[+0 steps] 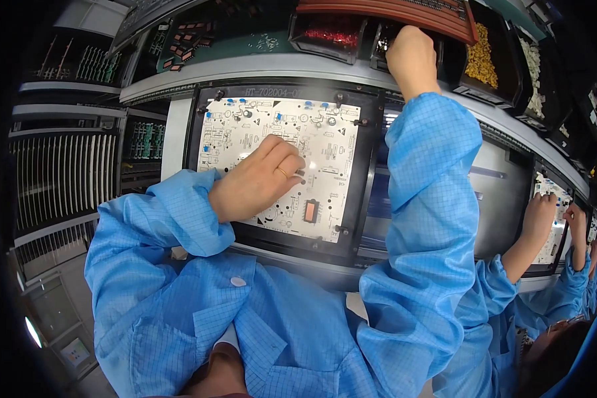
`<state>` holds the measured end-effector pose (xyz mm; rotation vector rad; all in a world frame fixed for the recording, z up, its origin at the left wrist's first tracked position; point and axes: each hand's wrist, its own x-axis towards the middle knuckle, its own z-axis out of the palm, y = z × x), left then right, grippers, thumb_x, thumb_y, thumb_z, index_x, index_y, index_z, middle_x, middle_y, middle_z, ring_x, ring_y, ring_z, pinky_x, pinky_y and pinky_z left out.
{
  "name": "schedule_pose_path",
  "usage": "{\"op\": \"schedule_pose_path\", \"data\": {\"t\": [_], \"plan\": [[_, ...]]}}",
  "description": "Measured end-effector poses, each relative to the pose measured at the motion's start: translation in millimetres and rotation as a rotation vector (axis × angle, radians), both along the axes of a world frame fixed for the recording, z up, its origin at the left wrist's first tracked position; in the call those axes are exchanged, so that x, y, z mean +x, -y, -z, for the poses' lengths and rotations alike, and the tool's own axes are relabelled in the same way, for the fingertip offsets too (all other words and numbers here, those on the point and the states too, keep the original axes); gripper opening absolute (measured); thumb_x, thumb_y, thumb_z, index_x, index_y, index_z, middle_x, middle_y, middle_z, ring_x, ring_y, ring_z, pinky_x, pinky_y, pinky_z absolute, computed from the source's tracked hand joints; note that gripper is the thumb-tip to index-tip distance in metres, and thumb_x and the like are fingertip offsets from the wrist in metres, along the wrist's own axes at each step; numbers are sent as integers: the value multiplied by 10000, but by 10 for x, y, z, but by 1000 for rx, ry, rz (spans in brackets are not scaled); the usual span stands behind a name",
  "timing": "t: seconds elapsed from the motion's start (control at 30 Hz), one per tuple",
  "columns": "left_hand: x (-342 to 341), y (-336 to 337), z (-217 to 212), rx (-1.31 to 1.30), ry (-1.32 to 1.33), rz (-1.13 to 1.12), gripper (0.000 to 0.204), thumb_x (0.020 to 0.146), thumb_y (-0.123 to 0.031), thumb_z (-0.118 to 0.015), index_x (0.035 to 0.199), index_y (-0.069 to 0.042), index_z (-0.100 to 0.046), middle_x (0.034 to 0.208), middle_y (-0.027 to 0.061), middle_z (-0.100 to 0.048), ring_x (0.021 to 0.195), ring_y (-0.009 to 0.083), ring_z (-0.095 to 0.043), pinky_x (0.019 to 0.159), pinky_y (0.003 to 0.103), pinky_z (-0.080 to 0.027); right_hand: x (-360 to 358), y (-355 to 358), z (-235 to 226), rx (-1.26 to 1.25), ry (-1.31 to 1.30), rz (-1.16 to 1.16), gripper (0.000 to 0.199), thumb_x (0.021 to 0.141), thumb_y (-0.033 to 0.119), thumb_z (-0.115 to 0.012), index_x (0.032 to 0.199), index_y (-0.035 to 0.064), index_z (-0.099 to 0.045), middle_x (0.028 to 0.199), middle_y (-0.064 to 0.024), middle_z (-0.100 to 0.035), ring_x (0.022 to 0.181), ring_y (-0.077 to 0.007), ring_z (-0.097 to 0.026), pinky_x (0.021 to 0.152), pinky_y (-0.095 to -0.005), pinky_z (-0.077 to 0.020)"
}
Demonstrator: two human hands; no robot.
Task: The person places a circuit board into a frame, inserts small electronic components into it by hand, and sets it aside. They then retrieve a new frame and circuit board from a rack to repeat the assembly process.
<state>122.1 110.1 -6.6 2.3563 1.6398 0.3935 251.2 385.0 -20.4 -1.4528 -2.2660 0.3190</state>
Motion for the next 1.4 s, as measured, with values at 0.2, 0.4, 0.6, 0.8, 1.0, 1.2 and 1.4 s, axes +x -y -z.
{"op": "schedule_pose_path", "data": {"t": [0.2,0.4,0.6,0.8,1.0,1.2,1.4], "plan": [[-2,-19,37,21,20,-1,204,769,-71,-589,961,-12,-557,972,100,-518,959,255,-482,865,306,-435,-12,-1,-70,-21,102,-16,179,769,82,-637,868,-67,-652,894,-295,-631,887,-431,-618,778,-453,-503],[18,-70,-78,2,183,-86,174,781,-55,-631,944,-29,-579,973,109,-519,947,282,-492,841,341,-440,15,32,-70,-35,99,-20,155,762,33,-600,876,-55,-659,909,-283,-643,897,-435,-629,786,-451,-521],[-148,-449,-48,100,201,-165,169,805,-31,-632,967,-17,-586,1003,131,-530,938,306,-494,833,365,-436,64,45,14,88,-33,25,211,728,70,-677,874,-74,-630,905,-272,-643,904,-407,-630,814,-428,-511],[-91,-577,49,158,160,-178,182,806,-32,-631,985,-19,-601,1013,120,-537,971,293,-489,867,352,-444,50,50,3,98,-57,-10,205,731,21,-635,919,-60,-631,933,-272,-633,922,-415,-612,824,-445,-492],[-100,-588,106,179,172,-145,157,798,-29,-640,953,-18,-618,998,108,-555,966,286,-498,853,347,-457,97,138,29,195,-115,-101,187,762,-19,-574,934,-32,-647,909,-249,-636,902,-388,-607,822,-432,-480],[-126,-575,93,224,146,-101,150,775,-28,-663,922,-5,-642,950,108,-577,917,278,-524,821,343,-472,189,374,-138,333,-287,-188,135,825,-7,-550,920,-4,-646,852,-173,-633,842,-352,-600,764,-411,-473],[-126,-567,108,226,184,-122,172,753,4,-678,924,9,-661,921,115,-591,872,280,-542,766,339,-489,455,668,-556,413,-485,-318,91,866,-3,-561,919,-4,-635,835,-135,-631,767,-263,-627,693,-311,-486]]}}
